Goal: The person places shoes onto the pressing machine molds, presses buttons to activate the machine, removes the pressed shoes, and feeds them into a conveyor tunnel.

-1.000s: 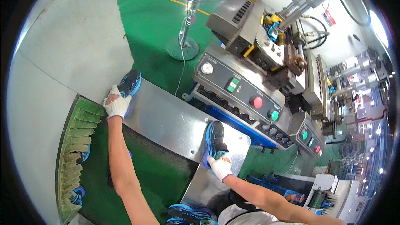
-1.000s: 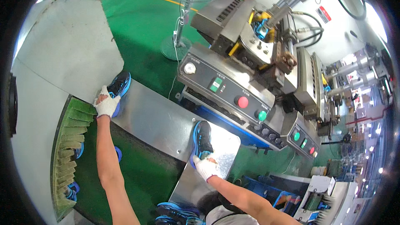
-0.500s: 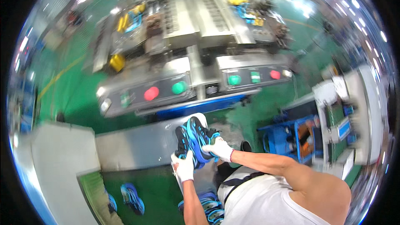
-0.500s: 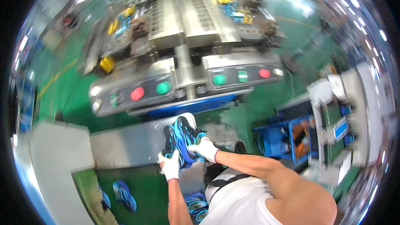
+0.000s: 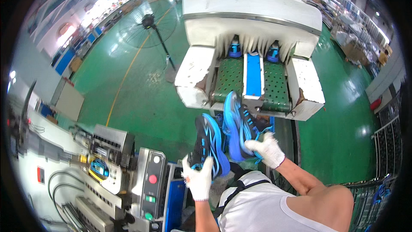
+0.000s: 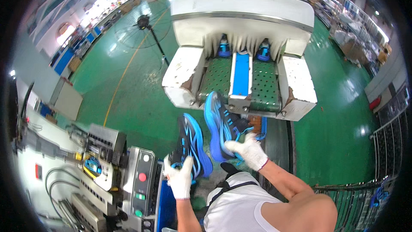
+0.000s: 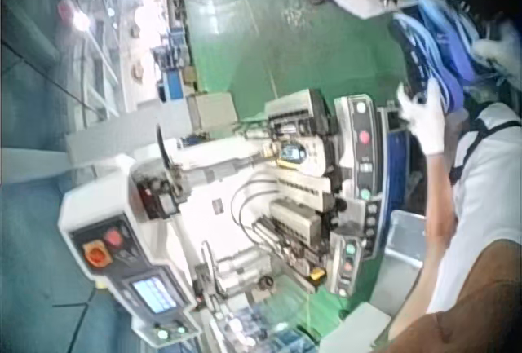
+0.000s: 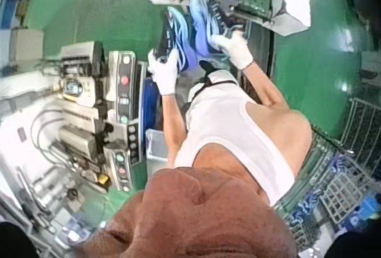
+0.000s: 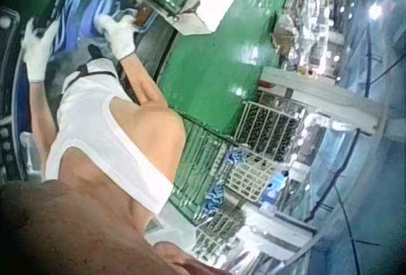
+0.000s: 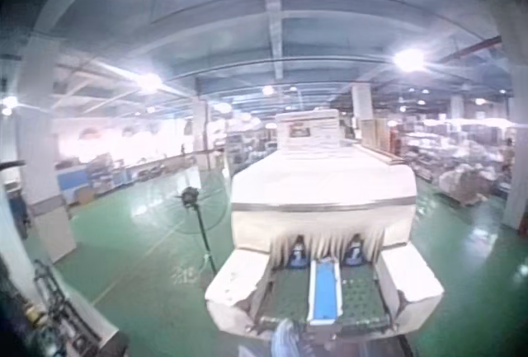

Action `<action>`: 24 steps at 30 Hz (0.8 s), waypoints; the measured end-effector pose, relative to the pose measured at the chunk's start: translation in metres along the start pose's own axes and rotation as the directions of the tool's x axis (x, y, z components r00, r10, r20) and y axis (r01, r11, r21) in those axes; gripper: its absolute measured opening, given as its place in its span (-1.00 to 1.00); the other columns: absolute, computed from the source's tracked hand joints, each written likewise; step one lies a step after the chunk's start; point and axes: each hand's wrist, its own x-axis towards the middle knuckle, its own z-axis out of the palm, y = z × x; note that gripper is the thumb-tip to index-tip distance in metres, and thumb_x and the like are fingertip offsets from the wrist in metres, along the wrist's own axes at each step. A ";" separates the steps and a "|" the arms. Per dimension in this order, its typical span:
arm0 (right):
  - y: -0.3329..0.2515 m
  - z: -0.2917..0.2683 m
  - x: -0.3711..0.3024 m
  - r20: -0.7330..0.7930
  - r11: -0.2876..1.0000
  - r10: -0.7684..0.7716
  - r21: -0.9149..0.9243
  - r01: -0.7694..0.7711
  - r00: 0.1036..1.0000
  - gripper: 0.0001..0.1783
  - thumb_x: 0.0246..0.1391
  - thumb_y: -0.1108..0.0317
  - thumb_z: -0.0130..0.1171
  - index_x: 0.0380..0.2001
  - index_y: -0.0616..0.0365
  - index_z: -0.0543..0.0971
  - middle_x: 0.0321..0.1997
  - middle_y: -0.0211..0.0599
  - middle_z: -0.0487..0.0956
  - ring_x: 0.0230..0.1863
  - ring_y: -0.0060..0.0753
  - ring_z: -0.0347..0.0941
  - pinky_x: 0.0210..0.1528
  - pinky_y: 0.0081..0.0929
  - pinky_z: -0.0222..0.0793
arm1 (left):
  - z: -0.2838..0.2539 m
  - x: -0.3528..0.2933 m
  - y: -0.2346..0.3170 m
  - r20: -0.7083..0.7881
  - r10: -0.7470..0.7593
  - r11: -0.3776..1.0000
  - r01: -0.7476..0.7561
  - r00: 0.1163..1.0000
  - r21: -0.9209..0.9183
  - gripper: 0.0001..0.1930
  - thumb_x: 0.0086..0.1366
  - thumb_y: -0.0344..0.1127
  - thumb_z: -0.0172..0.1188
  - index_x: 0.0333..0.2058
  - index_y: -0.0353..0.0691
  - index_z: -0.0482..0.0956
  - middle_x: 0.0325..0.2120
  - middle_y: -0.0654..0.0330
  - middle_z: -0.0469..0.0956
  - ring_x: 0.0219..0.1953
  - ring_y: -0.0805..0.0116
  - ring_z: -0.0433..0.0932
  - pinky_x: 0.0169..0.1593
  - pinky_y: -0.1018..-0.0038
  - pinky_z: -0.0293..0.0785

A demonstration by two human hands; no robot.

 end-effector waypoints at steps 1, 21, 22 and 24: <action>-0.012 -0.020 0.016 -0.101 0.999 -0.044 -0.023 0.041 0.994 -0.04 -0.19 -0.09 0.57 0.07 0.49 0.44 0.01 -0.05 0.59 0.01 -0.34 0.49 0.16 -0.34 0.41 | 0.025 0.027 0.022 0.038 0.054 0.998 -0.055 0.998 0.010 -0.33 0.07 -0.24 0.52 0.09 -0.42 0.44 -0.19 0.05 0.67 -0.18 0.24 0.61 0.01 0.33 0.51; -0.071 -0.036 0.123 -0.180 0.820 -0.563 -0.006 0.572 0.806 -0.42 0.38 0.34 0.13 0.36 0.32 0.30 0.33 -0.09 0.45 0.28 -0.26 0.42 0.34 -0.29 0.37 | 0.172 0.083 0.006 0.216 0.454 0.852 -0.492 0.864 0.178 -0.34 0.36 0.03 0.13 0.26 -0.35 0.34 0.19 -0.20 0.46 0.18 -0.15 0.50 0.28 0.09 0.37; -0.073 0.008 0.073 -0.029 0.670 -0.720 -0.291 0.683 0.694 -0.41 0.37 0.35 0.13 0.38 0.32 0.27 0.34 -0.06 0.43 0.29 -0.25 0.41 0.38 -0.22 0.33 | 0.129 0.044 -0.024 0.224 0.340 0.904 -0.383 0.913 0.189 -0.36 0.35 0.04 0.14 0.24 -0.32 0.38 0.15 -0.19 0.51 0.13 -0.15 0.55 0.24 0.09 0.42; -0.016 0.068 0.048 0.568 0.824 -0.313 -0.237 0.515 0.762 -0.42 0.34 0.31 0.19 0.33 0.30 0.35 0.29 -0.02 0.48 0.24 -0.24 0.46 0.22 -0.32 0.46 | 0.010 -0.037 -0.077 0.237 -0.237 0.931 0.151 0.942 0.331 -0.47 0.37 0.06 0.10 0.08 -0.27 0.55 -0.04 -0.20 0.62 0.01 -0.17 0.62 0.11 0.09 0.51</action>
